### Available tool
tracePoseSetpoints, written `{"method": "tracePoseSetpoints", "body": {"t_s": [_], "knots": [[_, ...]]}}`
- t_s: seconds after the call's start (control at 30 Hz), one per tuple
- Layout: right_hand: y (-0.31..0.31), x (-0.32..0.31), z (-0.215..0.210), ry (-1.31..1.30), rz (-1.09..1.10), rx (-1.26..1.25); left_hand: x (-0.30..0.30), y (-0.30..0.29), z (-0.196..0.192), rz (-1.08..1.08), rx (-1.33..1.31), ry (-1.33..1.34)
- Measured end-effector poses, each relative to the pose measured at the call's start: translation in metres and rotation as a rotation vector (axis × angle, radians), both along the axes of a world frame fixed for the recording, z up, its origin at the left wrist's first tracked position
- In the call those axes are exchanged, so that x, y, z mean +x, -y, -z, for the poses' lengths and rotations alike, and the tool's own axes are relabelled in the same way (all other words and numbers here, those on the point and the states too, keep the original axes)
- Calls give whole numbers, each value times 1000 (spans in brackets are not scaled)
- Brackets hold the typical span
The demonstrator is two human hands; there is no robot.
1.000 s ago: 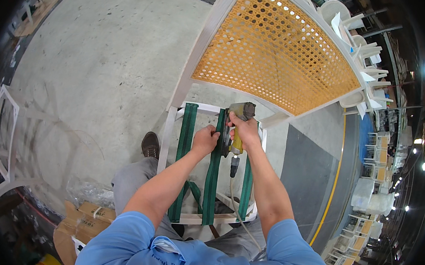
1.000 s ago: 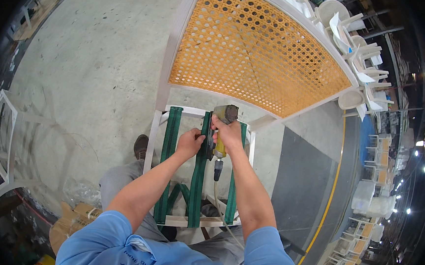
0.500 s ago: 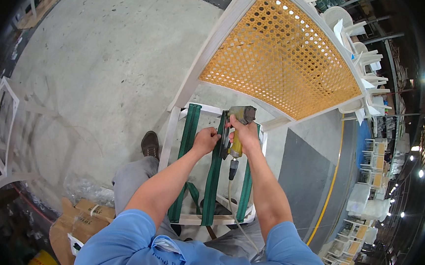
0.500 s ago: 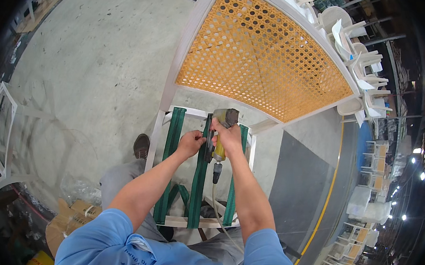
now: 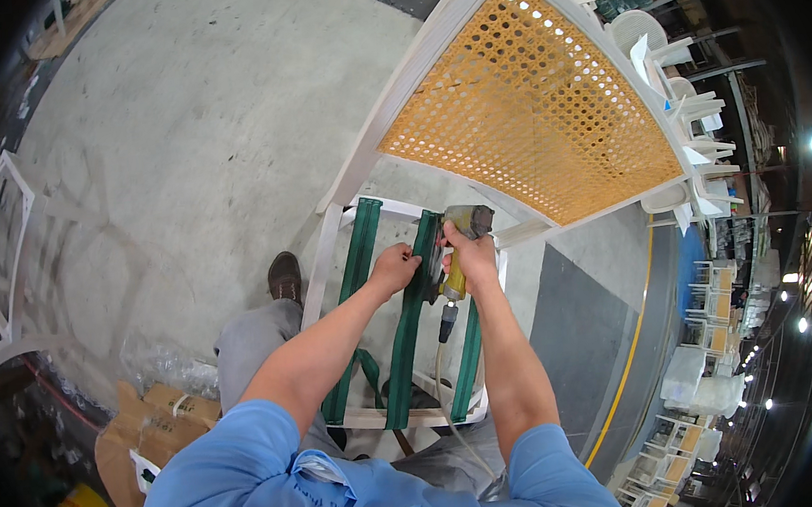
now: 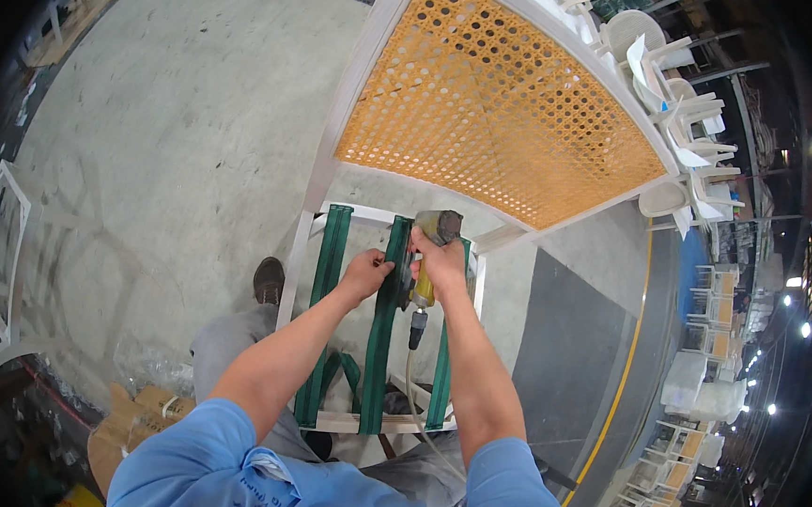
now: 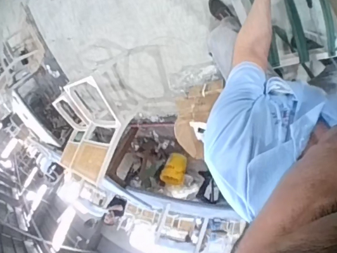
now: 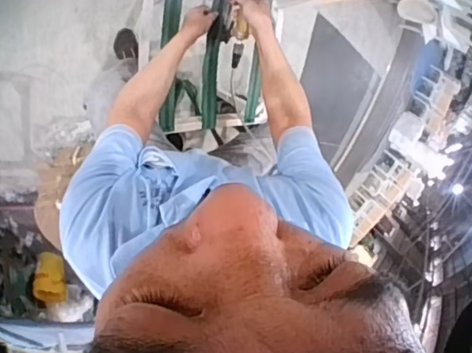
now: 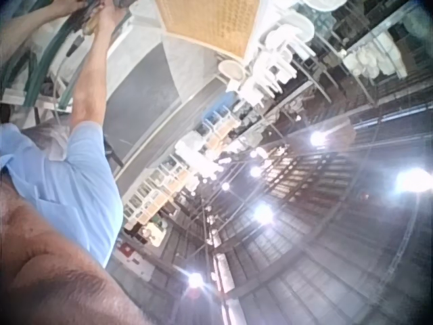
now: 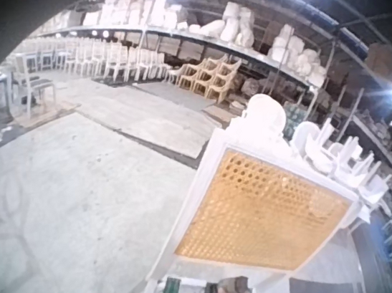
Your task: The person sits on the floor and attaches green webbing straps to a white chair frame. They position each strap, staple it in place with a pneumatic stapler, and trim the excess with scissors. The process repeats for multiple straps until the seat base is covered.
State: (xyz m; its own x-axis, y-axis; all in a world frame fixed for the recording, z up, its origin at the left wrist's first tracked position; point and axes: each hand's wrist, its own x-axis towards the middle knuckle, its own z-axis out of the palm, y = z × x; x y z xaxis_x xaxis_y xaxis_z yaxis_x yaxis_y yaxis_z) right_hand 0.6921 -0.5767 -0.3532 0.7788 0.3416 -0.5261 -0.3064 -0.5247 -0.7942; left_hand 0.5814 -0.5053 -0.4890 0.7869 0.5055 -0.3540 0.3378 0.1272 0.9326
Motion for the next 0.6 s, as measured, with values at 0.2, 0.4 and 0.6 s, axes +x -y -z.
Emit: {"method": "tracePoseSetpoints", "body": {"t_s": [0.2, 0.4, 0.6], "knots": [[31, 1, -22, -25, 49, 31, -8, 26, -44, 84, -565, -139], [145, -35, -111, -17, 135, 132, -48, 42, -73, 99, -909, -82], [362, -120, -202, 165, 407, 32, -106, 98, -96, 200, -1055, -89]]}}
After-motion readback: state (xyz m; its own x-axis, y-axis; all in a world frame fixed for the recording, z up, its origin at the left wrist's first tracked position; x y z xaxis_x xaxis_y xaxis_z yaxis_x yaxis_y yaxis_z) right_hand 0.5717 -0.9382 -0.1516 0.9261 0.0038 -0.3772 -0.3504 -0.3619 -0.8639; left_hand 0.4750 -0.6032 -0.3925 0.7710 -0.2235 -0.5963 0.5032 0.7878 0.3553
